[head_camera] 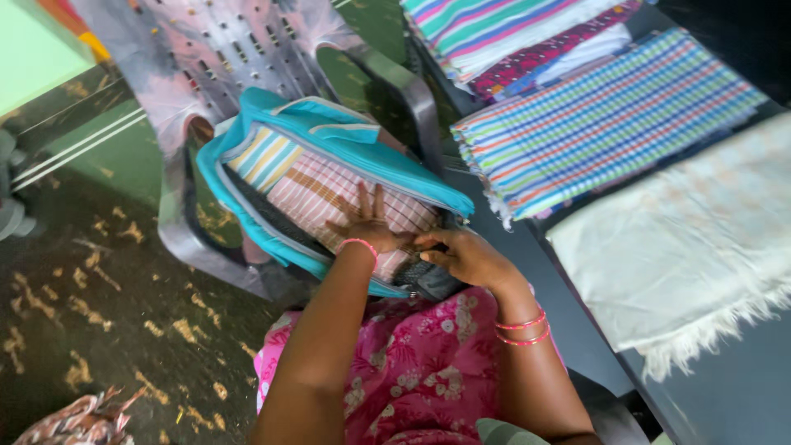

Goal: The person folds and places several patterned cloths into a teal bag. They handle each cloth individually, folding it and arranging it inside the bag, then continue with the next cloth from a nearby stack.

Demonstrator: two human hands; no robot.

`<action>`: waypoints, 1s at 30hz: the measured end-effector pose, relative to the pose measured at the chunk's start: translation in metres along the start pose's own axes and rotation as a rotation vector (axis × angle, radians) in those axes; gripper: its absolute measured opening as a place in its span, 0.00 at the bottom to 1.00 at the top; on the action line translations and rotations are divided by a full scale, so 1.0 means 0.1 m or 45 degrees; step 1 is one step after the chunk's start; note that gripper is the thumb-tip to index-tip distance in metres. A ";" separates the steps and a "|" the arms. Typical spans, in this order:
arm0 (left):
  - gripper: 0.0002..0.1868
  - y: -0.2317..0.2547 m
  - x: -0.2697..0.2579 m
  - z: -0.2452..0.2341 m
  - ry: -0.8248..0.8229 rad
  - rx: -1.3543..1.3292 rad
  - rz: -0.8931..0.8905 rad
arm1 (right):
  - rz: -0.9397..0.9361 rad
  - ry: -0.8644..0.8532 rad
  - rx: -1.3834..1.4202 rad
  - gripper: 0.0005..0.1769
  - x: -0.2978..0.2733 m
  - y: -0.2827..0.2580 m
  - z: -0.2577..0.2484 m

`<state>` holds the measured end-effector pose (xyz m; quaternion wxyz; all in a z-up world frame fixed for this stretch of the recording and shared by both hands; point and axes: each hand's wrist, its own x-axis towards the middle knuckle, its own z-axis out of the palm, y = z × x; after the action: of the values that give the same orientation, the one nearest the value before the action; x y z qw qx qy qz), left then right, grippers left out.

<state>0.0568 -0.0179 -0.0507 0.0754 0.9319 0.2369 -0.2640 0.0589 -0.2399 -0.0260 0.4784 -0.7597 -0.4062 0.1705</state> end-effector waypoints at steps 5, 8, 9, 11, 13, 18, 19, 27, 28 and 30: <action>0.60 0.15 -0.25 0.29 -0.057 -0.001 -0.045 | 0.053 0.184 -0.205 0.18 -0.54 -0.31 -0.20; 0.56 0.07 -0.29 0.44 -0.014 0.006 0.043 | 0.115 0.412 -0.397 0.16 -0.75 -0.52 -0.29; 0.55 0.03 -0.30 0.48 0.021 -0.007 0.083 | 0.139 0.498 -0.446 0.15 -0.79 -0.58 -0.32; 0.50 -0.05 -0.31 0.56 0.167 -0.040 0.145 | 0.151 0.601 -0.552 0.15 -0.87 -0.66 -0.38; 0.44 -0.05 -0.34 0.62 0.413 0.014 0.250 | 0.174 0.673 -0.638 0.15 -0.97 -0.69 -0.49; 0.15 0.07 -0.64 0.59 0.970 -0.375 0.695 | 0.315 0.736 -0.804 0.17 -1.30 -0.55 -0.76; 0.15 0.07 -0.70 0.51 1.010 -0.464 0.779 | 0.351 0.754 -0.867 0.19 -1.35 -0.49 -0.80; 0.14 -0.18 -0.92 0.05 1.059 -0.872 1.182 | 0.787 0.719 -1.228 0.44 -1.36 -0.03 -0.83; 0.14 -0.21 -0.92 0.05 1.062 -0.862 1.188 | 0.837 0.690 -1.235 0.47 -1.32 -0.01 -0.82; 0.15 -0.23 -0.91 0.07 1.062 -0.845 1.185 | 0.937 0.619 -1.244 0.52 -1.23 0.00 -0.78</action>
<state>-0.0255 -0.0357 -0.0092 0.3635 0.8876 -0.1091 0.2609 0.0338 -0.3820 -0.0047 0.0669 -0.9956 -0.0308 -0.0575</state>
